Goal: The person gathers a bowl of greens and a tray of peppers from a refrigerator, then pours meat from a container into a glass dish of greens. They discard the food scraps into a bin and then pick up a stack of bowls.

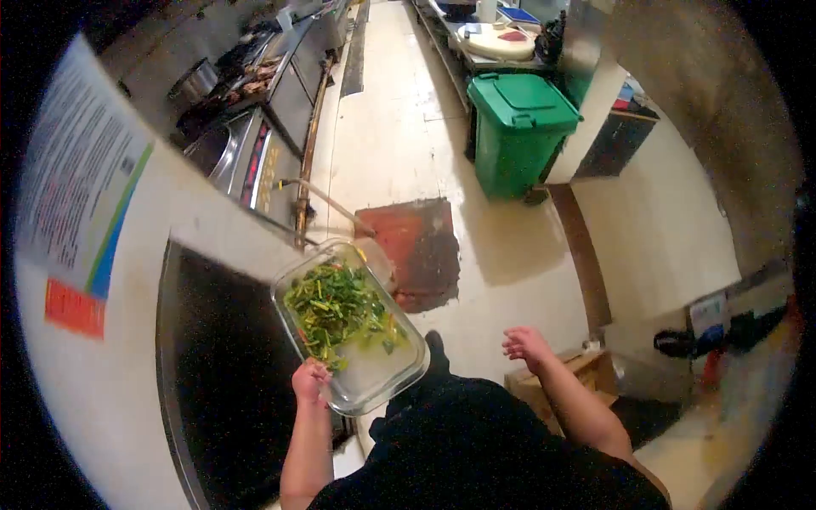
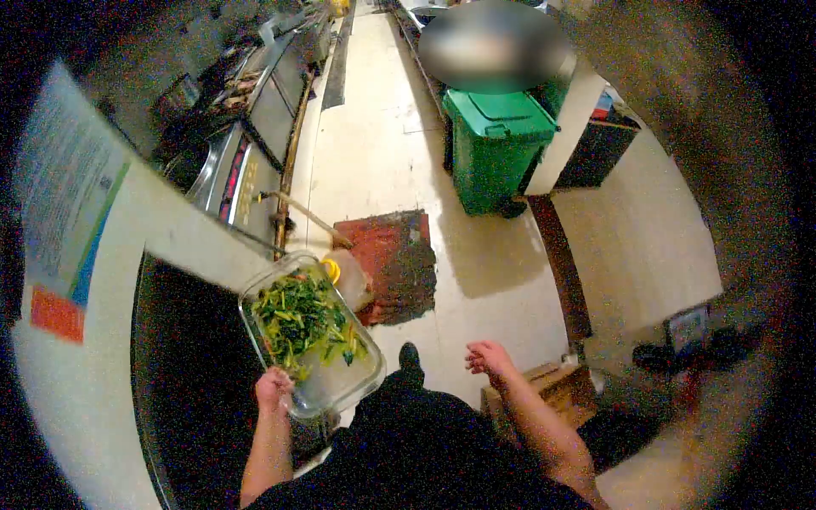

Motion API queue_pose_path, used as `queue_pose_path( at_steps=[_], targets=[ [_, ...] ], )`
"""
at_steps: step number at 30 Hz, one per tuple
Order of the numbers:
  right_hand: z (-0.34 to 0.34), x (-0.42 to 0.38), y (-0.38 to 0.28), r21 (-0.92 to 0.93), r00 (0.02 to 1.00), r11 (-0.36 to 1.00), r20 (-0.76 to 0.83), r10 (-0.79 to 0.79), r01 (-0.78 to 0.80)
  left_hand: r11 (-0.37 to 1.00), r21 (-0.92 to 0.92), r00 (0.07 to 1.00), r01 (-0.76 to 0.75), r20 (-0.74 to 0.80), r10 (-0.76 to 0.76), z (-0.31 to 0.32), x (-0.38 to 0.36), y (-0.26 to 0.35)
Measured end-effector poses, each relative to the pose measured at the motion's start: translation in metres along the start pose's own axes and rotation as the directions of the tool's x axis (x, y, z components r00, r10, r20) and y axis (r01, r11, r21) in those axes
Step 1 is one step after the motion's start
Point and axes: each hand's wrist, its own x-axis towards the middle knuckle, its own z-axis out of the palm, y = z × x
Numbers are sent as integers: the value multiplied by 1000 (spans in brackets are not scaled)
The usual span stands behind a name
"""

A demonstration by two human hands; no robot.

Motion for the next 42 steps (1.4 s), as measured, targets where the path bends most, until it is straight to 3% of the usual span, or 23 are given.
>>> queue_pose_path(
  at_steps=[2, 4, 5, 8, 11, 13, 15, 18, 20, 22, 24, 26, 28, 30, 32, 34, 37, 42],
  targets=[
    [-25, 30, -11, 173, 987, 977, -76, 139, -124, 1000, 11, 999, 22, -30, -22, 44, 36, 3],
    [-37, 49, -38, 210, 982, 969, -110, 155, -129, 997, 80, 999, 17, -38, -14, 94, 78, 23],
    [-26, 71, -62, 259, 977, 959, -143, 155, -115, 999, 1, 998, 45, -39, -45, 106, 119, 41],
    [-46, 75, -121, 279, 957, 957, -244, 155, -84, 993, -37, 979, 108, 178, -100, 151, 159, 52],
    [-67, 148, -175, 247, 956, 967, -263, 131, -64, 996, 19, 990, 85, 113, -87, 221, 214, 75],
    [-65, 193, -229, 195, 948, 981, -312, 63, 0, 992, -53, 992, 116, 59, -113, 246, 251, 86],
    [-43, 254, -305, 199, 972, 980, -226, 58, -13, 970, -201, 990, 139, 13, -140, 276, 301, 120],
    [8, 330, -391, 99, 992, 995, -122, 17, -5, 980, -155, 992, 121, -9, -124, 287, 353, 161],
    [14, 348, -437, 6, 994, 1000, -106, 29, -28, 986, -132, 993, 100, -46, -107, 300, 365, 140],
    [44, 399, -484, -139, 997, 989, -58, -52, 44, 988, -137, 995, 72, -55, -80, 311, 425, 142],
    [83, 474, -513, -154, 997, 986, -21, -75, 71, 981, -187, 992, 59, -98, -78, 309, 491, 164],
    [125, 530, -544, -178, 997, 981, 13, -81, 82, 983, -170, 997, 71, -9, -74, 294, 568, 185],
    [95, 576, -582, -126, 999, 991, 10, -41, 42, 990, -124, 997, 72, 46, -67, 356, 604, 188],
    [97, 619, -609, -33, 999, 999, -4, 36, -36, 995, -50, 992, 87, -85, -91, 413, 661, 226],
    [111, 630, -646, 47, 987, 992, -106, 124, -119, 989, -60, 986, 137, -90, -142, 454, 707, 260],
    [130, 670, -695, 20, 991, 995, -80, 104, -103, 989, -106, 994, 103, 54, -98, 481, 769, 295],
    [120, 722, -766, -12, 996, 998, -74, 56, -57, 990, -112, 992, 88, 103, -76, 559, 839, 327],
    [152, 879, -892, 22, 988, 995, -120, 100, -98, 985, -165, 998, 55, 23, -52, 629, 994, 396]
  ],
)
